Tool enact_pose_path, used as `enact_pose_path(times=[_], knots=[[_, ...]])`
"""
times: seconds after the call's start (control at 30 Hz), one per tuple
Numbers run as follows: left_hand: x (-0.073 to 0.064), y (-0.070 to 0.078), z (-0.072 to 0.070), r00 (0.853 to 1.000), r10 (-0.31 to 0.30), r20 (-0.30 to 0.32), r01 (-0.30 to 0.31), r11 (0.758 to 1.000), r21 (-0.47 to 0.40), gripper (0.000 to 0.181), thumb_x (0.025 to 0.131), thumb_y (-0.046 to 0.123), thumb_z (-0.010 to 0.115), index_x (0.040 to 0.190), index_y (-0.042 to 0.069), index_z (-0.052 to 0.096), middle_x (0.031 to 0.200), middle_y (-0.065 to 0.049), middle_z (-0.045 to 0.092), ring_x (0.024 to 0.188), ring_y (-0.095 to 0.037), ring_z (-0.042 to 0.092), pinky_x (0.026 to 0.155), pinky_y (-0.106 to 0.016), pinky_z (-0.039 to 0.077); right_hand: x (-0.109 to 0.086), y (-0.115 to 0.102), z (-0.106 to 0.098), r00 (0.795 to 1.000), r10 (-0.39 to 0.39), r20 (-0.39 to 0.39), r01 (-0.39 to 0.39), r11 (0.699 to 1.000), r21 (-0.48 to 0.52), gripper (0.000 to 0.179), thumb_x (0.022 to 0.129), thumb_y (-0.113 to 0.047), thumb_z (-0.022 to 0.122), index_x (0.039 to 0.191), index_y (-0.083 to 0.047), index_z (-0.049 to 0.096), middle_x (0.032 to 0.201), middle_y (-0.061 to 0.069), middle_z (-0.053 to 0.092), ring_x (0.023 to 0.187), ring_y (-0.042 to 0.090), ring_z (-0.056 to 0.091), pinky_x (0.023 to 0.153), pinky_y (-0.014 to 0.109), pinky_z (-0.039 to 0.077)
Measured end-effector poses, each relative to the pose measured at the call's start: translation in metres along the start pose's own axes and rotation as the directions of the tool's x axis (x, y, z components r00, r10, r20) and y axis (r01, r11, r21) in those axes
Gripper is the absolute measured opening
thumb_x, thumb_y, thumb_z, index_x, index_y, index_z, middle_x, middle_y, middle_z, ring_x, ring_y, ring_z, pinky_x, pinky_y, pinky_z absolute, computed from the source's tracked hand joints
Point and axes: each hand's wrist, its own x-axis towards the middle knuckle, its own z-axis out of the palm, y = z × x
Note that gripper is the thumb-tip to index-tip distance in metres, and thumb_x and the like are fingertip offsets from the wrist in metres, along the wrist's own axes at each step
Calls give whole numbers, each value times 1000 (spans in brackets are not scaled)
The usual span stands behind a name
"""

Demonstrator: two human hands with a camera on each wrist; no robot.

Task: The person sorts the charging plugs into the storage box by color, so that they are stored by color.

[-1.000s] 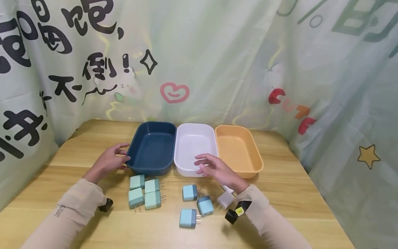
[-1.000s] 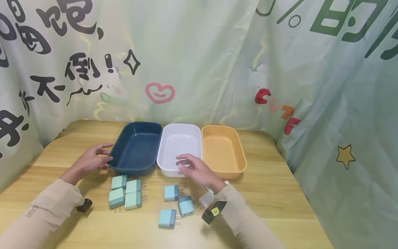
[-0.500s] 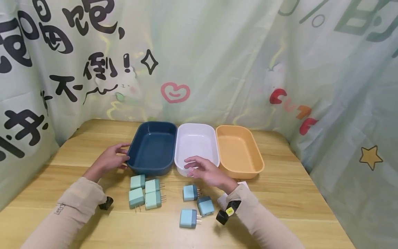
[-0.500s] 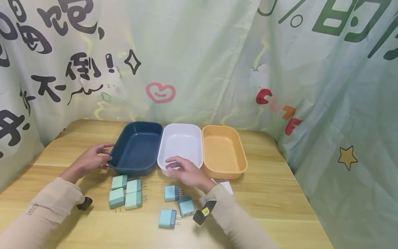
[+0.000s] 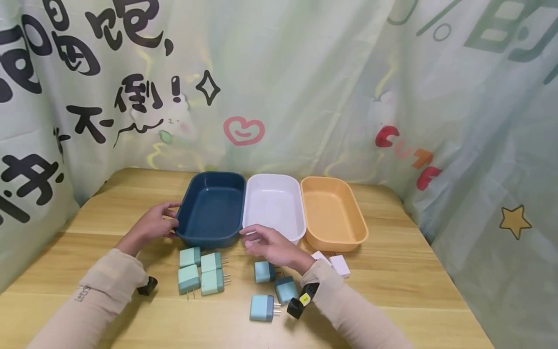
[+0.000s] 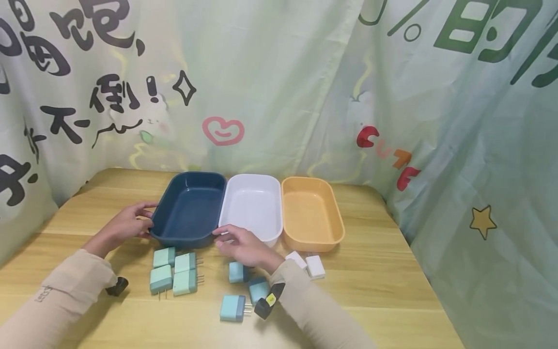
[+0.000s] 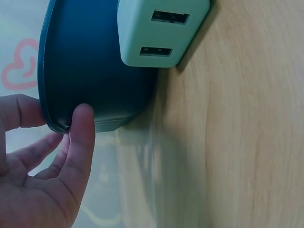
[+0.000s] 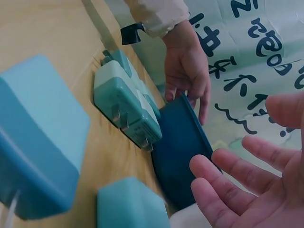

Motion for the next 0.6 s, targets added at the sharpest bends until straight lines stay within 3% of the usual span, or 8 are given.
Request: enact_pose_path(times=[0.23, 0.4, 0.6], knots=[[2, -2, -2, 1000, -4, 25, 5, 1000, -30, 61, 91, -4, 48, 148, -5, 26, 120, -31, 42, 81, -26, 63, 70, -41, 59, 7, 0, 10, 999, -23, 28, 27, 985, -172, 36, 100, -14, 53, 132, 4, 51, 124, 23, 58, 111, 29, 59, 92, 28, 49], [3, -2, -4, 999, -2, 33, 3, 999, -41, 61, 91, -4, 46, 149, -5, 25, 122, -31, 40, 80, -26, 63, 71, -42, 59, 15, 2, 17, 1000, -6, 17, 11, 963, -270, 34, 100, -19, 54, 129, -2, 56, 124, 15, 61, 112, 17, 57, 100, 29, 44], [1, -2, -2, 999, -27, 35, 29, 998, -51, 62, 92, -6, 47, 150, -4, 24, 122, -31, 41, 81, -26, 62, 71, -40, 59, 23, 11, 28, 998, 65, -3, -62, 945, -321, 32, 99, -23, 57, 126, -7, 61, 118, 8, 64, 96, 9, 64, 83, 23, 50]])
